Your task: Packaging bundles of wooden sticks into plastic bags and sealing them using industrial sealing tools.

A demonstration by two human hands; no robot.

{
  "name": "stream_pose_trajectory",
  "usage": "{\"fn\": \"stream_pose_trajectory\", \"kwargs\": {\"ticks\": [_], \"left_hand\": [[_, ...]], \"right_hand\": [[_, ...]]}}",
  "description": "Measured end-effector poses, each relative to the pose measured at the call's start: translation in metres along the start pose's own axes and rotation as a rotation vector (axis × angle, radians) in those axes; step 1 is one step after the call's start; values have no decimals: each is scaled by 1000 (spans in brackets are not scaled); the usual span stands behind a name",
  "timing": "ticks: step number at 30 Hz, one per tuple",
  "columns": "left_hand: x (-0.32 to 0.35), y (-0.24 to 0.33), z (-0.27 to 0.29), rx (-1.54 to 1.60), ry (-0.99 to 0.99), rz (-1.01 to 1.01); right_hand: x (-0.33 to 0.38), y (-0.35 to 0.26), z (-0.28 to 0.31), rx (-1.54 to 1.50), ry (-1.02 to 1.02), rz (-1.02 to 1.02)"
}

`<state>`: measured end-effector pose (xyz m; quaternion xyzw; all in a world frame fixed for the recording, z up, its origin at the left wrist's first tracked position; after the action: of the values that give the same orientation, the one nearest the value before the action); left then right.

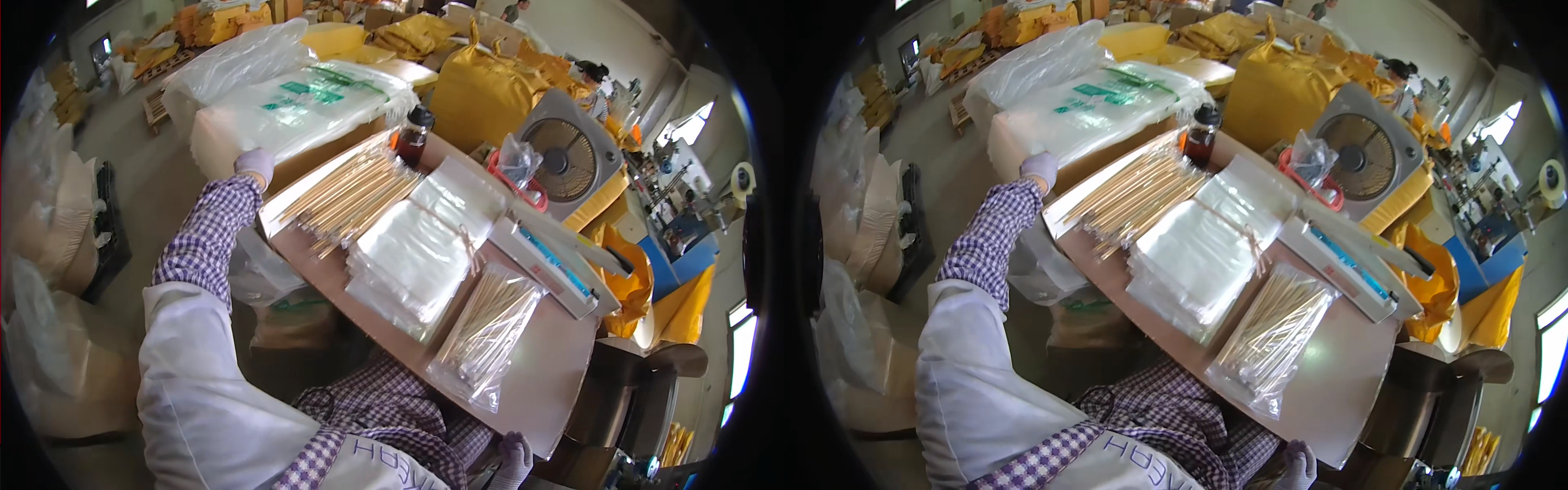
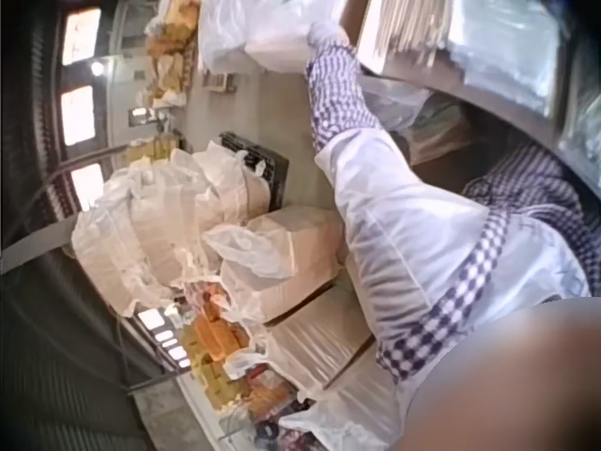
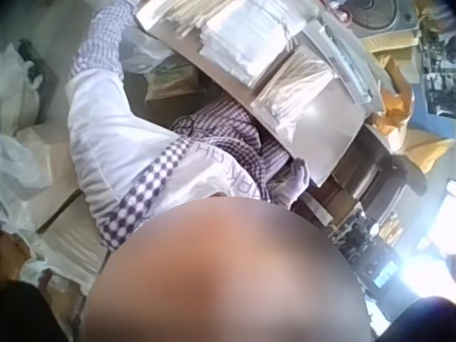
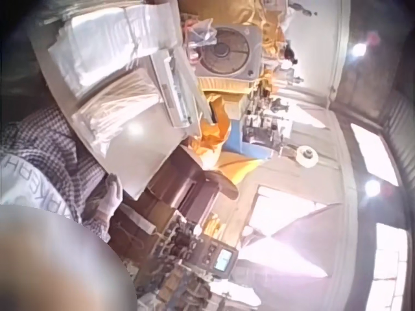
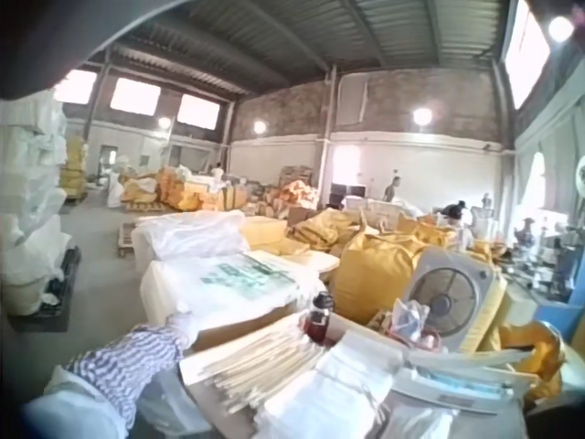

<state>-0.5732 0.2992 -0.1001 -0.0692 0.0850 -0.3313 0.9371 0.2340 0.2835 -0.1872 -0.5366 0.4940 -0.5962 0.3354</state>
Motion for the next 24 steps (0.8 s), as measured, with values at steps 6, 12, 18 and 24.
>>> {"fn": "stream_pose_trajectory", "kwargs": {"ticks": [6,12,18,24], "left_hand": [[6,15,7,-141,-101,-134],[3,0,24,-60,35,-21],[11,29,10,-42,101,-118],[72,159,117,-22,342,-476]], "right_hand": [[-10,9,-26,48,-2,-95],[-37,19,-38,39,-22,-171],[-78,-3,20,273,-154,110],[-187,-84,59,602,162,336]]}}
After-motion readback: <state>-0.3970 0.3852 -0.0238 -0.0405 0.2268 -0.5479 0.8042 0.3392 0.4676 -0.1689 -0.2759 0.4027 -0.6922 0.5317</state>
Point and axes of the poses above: each hand's wrist, its own x-axis away from the middle knuckle, its own z-axis out of the back of the hand, y = z × x, the point moved 9 cm from there along -x, towards the middle knuckle, and after that the axes turned 5 degrees about -z, right-handed, at the moved point
